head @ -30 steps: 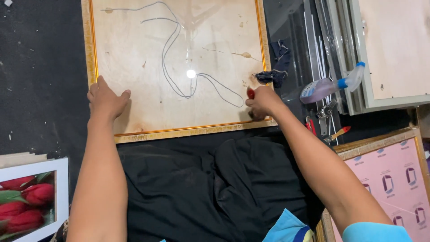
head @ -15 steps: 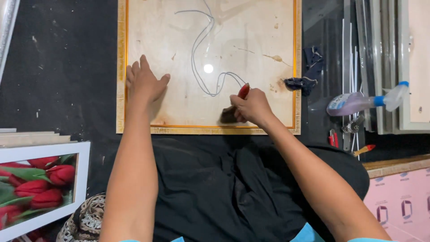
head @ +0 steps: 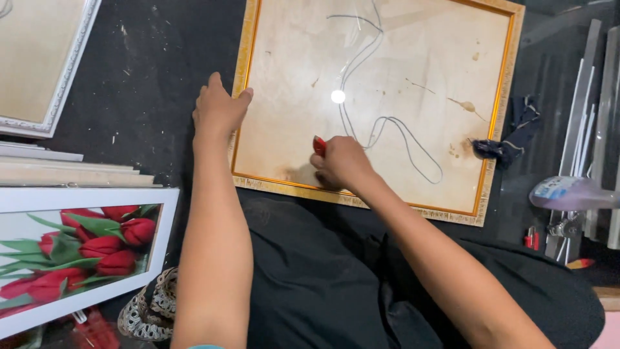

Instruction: The person is cleaning a picture frame with a cloth and then using a small brush to apply a liquid or paste to the inner edges of the frame.

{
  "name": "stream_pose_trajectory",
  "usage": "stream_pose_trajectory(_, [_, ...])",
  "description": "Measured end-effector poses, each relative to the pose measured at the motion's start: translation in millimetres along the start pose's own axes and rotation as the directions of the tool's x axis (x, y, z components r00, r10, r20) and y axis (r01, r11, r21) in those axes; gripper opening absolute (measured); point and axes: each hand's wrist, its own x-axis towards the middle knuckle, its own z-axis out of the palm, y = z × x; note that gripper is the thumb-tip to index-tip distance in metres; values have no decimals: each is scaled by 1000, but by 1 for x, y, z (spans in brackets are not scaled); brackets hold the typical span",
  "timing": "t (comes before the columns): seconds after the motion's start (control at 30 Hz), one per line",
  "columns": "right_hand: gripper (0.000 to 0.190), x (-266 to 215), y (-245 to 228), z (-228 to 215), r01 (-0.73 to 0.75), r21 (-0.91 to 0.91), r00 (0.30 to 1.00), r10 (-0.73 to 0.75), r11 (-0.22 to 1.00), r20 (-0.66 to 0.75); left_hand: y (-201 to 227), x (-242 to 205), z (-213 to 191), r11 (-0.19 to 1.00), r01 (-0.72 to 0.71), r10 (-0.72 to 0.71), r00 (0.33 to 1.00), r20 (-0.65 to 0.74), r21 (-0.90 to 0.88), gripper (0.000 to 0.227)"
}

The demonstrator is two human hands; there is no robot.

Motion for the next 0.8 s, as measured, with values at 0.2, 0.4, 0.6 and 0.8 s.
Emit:
stream_pose_trajectory(0.2, [46,20,-43,8,3,449,1000,-12,894,19,-5,2,-10,996,66,-73,989,-126,-61,75])
stream_pose_trajectory(0.4, [36,11,-82,5,-24,627,993,-55,779,107,2,-3,-19,989,43,-82,955,-285,-140,74])
stream_pose_trajectory(0.6, [38,16,-100,18,222,201,973,-202,954,-113,-1,-3,-17,984,16,-80,930,-360,-175,83])
stream_pose_trajectory(0.8, [43,22,-108,23,170,226,966,-117,959,-229,-7,-7,-15,979,11,-99,898,-429,-203,81])
